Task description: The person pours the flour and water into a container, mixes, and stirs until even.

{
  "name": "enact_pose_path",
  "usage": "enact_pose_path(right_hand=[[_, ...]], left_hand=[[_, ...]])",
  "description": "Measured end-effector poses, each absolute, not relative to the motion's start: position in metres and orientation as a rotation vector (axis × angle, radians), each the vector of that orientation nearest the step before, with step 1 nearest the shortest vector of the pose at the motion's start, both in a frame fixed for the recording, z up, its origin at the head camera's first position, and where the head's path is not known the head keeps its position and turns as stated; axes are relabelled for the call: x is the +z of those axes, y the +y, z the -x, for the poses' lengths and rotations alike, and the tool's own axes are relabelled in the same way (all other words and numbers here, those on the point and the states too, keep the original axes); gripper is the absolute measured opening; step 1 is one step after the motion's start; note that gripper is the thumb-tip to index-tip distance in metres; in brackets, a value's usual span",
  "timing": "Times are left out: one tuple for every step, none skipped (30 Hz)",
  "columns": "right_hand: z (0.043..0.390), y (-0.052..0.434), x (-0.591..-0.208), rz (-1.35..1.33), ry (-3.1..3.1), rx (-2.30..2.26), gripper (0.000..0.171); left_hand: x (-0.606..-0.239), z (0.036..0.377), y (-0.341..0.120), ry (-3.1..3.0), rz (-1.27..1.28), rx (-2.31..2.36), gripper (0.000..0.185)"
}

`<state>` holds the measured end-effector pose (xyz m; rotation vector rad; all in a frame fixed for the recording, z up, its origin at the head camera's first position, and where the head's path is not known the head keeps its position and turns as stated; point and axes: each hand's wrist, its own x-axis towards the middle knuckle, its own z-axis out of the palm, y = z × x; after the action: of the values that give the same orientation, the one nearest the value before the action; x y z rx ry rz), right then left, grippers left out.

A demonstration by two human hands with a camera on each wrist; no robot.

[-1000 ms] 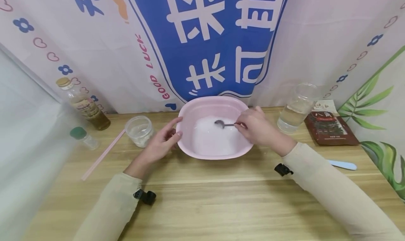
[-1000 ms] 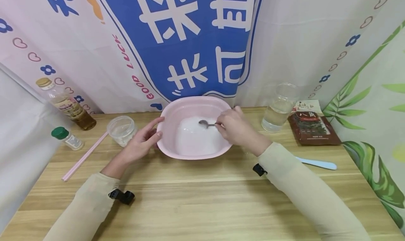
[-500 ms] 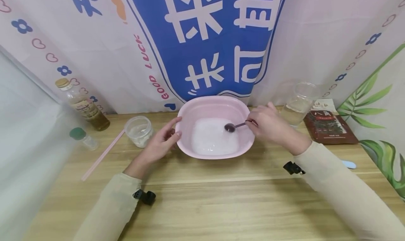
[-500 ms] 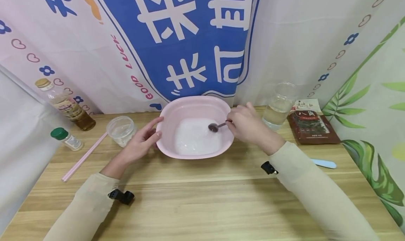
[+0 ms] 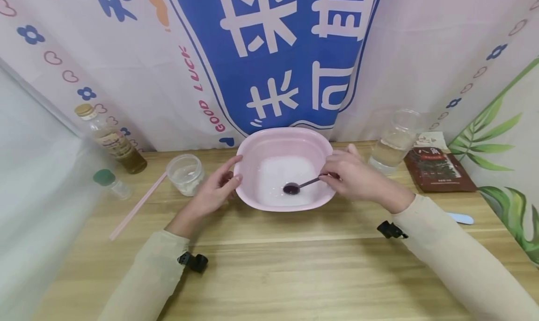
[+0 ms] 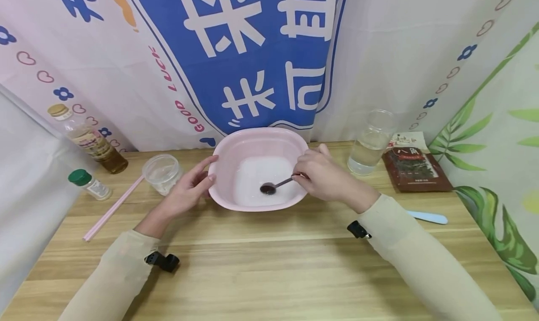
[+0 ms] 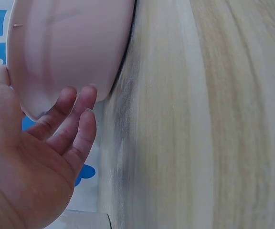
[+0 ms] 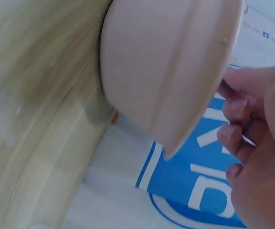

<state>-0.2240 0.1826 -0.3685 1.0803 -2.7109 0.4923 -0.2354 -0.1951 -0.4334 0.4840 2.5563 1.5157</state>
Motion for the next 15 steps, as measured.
enact_pose_path(right_hand=[[0.223, 0.185, -0.368, -1.061, -2.703, 0.475, 0.005], [0.223, 0.187, -0.368, -1.035, -2.691, 0.457, 0.005], [0.223, 0.188, -0.369, -1.006, -2.680, 0.434, 0.005], [0.224, 0.188, -0.370, -0.972, -2.671, 0.406, 0.005], [0.224, 0.188, -0.372, -0.935, -2.665, 0.378, 0.005], [0.225, 0.187, -0.373, -0.906, -2.661, 0.361, 0.006], [0.226, 0.186, -0.375, -0.878, -2.663, 0.355, 0.006], [0.228, 0.184, -0.377, -0.858, -2.670, 0.349, 0.007], [0.229, 0.182, -0.379, -0.849, -2.679, 0.354, 0.007], [0.229, 0.179, -0.380, -0.851, -2.690, 0.367, 0.007], [0.230, 0.177, -0.380, -0.866, -2.698, 0.385, 0.007], [0.230, 0.175, -0.381, -0.888, -2.706, 0.402, 0.007], [0.229, 0.173, -0.380, -0.913, -2.715, 0.418, 0.007], [0.229, 0.172, -0.380, -0.943, -2.723, 0.434, 0.006], [0.228, 0.172, -0.379, -0.972, -2.730, 0.457, 0.006]], left_hand=[[-0.433, 0.235, -0.195, 2.556, -0.483, 1.515, 0.058], [-0.433, 0.235, -0.196, 2.555, -0.480, 1.517, 0.058], [-0.434, 0.235, -0.196, 2.557, -0.478, 1.516, 0.059], [-0.434, 0.235, -0.197, 2.558, -0.477, 1.518, 0.058], [-0.434, 0.234, -0.197, 2.561, -0.473, 1.516, 0.058], [-0.434, 0.234, -0.197, 2.561, -0.473, 1.518, 0.059], [-0.435, 0.234, -0.197, 2.565, -0.471, 1.515, 0.059], [-0.435, 0.234, -0.197, 2.567, -0.467, 1.512, 0.059], [-0.436, 0.233, -0.196, 2.570, -0.466, 1.510, 0.059], [-0.436, 0.233, -0.196, 2.568, -0.464, 1.514, 0.059], [-0.436, 0.233, -0.195, 2.568, -0.462, 1.516, 0.059], [-0.436, 0.233, -0.195, 2.566, -0.461, 1.520, 0.059], [-0.437, 0.233, -0.195, 2.567, -0.457, 1.522, 0.058], [-0.436, 0.233, -0.194, 2.566, -0.458, 1.527, 0.058], [-0.436, 0.233, -0.194, 2.567, -0.461, 1.528, 0.058]])
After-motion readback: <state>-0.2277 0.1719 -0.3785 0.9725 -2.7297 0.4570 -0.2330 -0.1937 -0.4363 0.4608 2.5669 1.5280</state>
